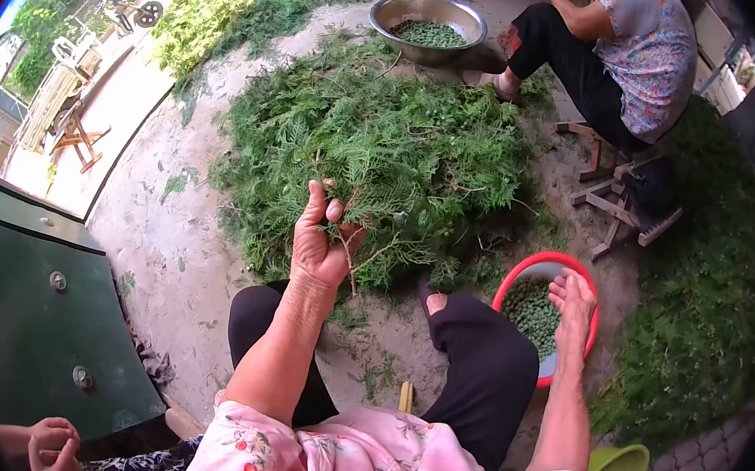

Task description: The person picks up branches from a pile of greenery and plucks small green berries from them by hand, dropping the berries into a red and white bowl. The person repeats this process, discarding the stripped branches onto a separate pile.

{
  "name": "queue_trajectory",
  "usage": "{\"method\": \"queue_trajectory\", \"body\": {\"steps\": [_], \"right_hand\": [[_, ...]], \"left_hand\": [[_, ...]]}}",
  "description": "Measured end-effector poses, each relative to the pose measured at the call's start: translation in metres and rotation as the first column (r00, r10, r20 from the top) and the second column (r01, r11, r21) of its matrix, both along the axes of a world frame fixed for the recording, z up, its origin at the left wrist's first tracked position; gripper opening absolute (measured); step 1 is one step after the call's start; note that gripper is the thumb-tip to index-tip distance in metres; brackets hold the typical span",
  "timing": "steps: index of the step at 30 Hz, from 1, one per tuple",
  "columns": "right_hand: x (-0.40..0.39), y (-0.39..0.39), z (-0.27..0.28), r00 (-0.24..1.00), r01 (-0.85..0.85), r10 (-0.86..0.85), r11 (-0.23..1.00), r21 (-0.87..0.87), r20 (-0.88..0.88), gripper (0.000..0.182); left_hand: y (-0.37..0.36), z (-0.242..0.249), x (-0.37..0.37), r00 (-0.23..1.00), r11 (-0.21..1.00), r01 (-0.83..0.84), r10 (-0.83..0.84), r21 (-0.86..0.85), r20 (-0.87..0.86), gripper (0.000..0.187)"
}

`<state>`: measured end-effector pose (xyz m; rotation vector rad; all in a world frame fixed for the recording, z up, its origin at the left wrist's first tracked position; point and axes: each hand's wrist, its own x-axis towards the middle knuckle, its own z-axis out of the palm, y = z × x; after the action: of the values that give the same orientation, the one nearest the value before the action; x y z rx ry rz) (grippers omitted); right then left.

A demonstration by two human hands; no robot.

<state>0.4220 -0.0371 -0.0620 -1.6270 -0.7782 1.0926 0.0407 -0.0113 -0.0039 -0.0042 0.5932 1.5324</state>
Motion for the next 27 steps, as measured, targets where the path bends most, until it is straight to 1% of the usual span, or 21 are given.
{"method": "queue_trajectory", "body": {"steps": [1,2,3,5,6,7,8,9,10,11,13,14,16,17,18,20,21,23,24,26,27], "right_hand": [[-0.025,-0.001,0.031,0.994,-0.109,0.110,0.989,0.102,-0.009,0.029],[-0.051,-0.003,0.060,0.981,-0.179,0.188,0.974,0.140,-0.050,0.027],[-0.074,-0.009,0.083,0.951,-0.299,0.308,0.939,0.168,-0.026,0.025],[-0.116,-0.032,0.114,0.841,-0.536,0.541,0.836,0.117,-0.013,0.025],[-0.131,-0.040,0.110,0.753,-0.653,0.657,0.737,0.174,0.043,0.023],[-0.149,-0.051,0.107,0.742,-0.667,0.665,0.720,0.191,0.086,0.024],[-0.164,-0.060,0.104,0.753,-0.651,0.656,0.732,0.203,0.049,0.025],[-0.180,-0.066,0.099,0.769,-0.602,0.629,0.772,0.207,-0.110,0.024],[-0.193,-0.073,0.094,0.765,-0.553,0.586,0.810,0.195,-0.267,0.023],[-0.203,-0.078,0.094,0.764,-0.557,0.587,0.809,0.188,-0.268,0.023],[-0.222,-0.082,0.095,0.745,-0.379,0.432,0.901,0.210,-0.508,0.016],[-0.230,-0.085,0.097,0.744,-0.384,0.434,0.900,0.207,-0.508,0.016],[-0.245,-0.090,0.102,0.713,-0.311,0.396,0.918,0.245,-0.578,0.010],[-0.252,-0.092,0.100,0.713,-0.316,0.400,0.916,0.245,-0.575,0.010],[-0.257,-0.093,0.096,0.738,-0.313,0.390,0.921,0.232,-0.550,0.008],[-0.265,-0.095,0.093,0.762,-0.320,0.391,0.921,0.223,-0.517,0.007],[-0.269,-0.095,0.093,0.770,-0.332,0.393,0.920,0.210,-0.504,0.007],[-0.276,-0.096,0.094,0.774,-0.349,0.405,0.914,0.205,-0.487,0.008],[-0.280,-0.097,0.095,0.784,-0.352,0.407,0.914,0.203,-0.469,0.008],[-0.286,-0.098,0.096,0.791,-0.365,0.419,0.908,0.206,-0.447,0.008],[-0.289,-0.097,0.097,0.799,-0.386,0.445,0.895,0.223,-0.405,0.008]], "left_hand": [[-0.004,0.004,0.004,1.000,1.000,-0.017,0.017,-0.015,0.025,0.018],[-0.008,0.007,0.008,0.998,0.999,-0.030,0.031,-0.032,0.050,0.018],[-0.013,0.012,0.013,0.998,0.999,-0.024,0.026,-0.025,0.051,0.018],[-0.026,0.020,0.021,0.998,0.998,-0.041,0.043,-0.038,0.046,0.017],[-0.034,0.022,0.024,0.998,0.999,-0.039,0.040,-0.035,0.049,0.017],[-0.040,0.024,0.026,0.998,0.999,-0.024,0.026,-0.034,0.055,0.017],[-0.048,0.026,0.027,0.998,0.999,-0.010,0.012,-0.033,0.061,0.017],[-0.058,0.029,0.029,1.000,0.998,-0.008,0.009,-0.054,0.026,0.018],[-0.068,0.029,0.026,0.999,0.998,-0.010,0.012,-0.058,0.030,0.018],[-0.077,0.029,0.023,1.000,1.000,0.025,-0.025,-0.013,0.018,0.020],[-0.092,0.021,0.014,0.998,0.997,0.063,-0.064,0.045,0.015,0.022],[-0.099,0.020,0.011,0.998,0.997,0.058,-0.059,0.043,0.018,0.022],[-0.110,0.017,0.005,0.997,0.999,0.036,-0.038,-0.021,-0.067,0.023],[-0.116,0.013,-0.001,0.997,0.999,0.045,-0.043,0.026,-0.060,0.025],[-0.119,0.014,-0.003,0.998,0.999,0.039,-0.038,0.028,-0.055,0.025],[-0.125,0.016,-0.008,0.995,0.992,-0.071,0.063,-0.105,-0.080,0.027],[-0.128,0.016,-0.011,0.994,0.992,-0.080,0.073,-0.097,-0.076,0.027],[-0.135,0.015,-0.017,0.989,0.999,-0.050,0.048,-0.012,-0.143,0.024],[-0.138,0.017,-0.020,0.988,0.998,-0.057,0.057,-0.001,-0.141,0.024],[-0.144,0.021,-0.025,0.989,0.995,-0.049,0.036,-0.089,-0.143,0.032],[-0.145,0.021,-0.029,0.994,0.999,-0.002,-0.002,-0.040,-0.107,0.033]]}}
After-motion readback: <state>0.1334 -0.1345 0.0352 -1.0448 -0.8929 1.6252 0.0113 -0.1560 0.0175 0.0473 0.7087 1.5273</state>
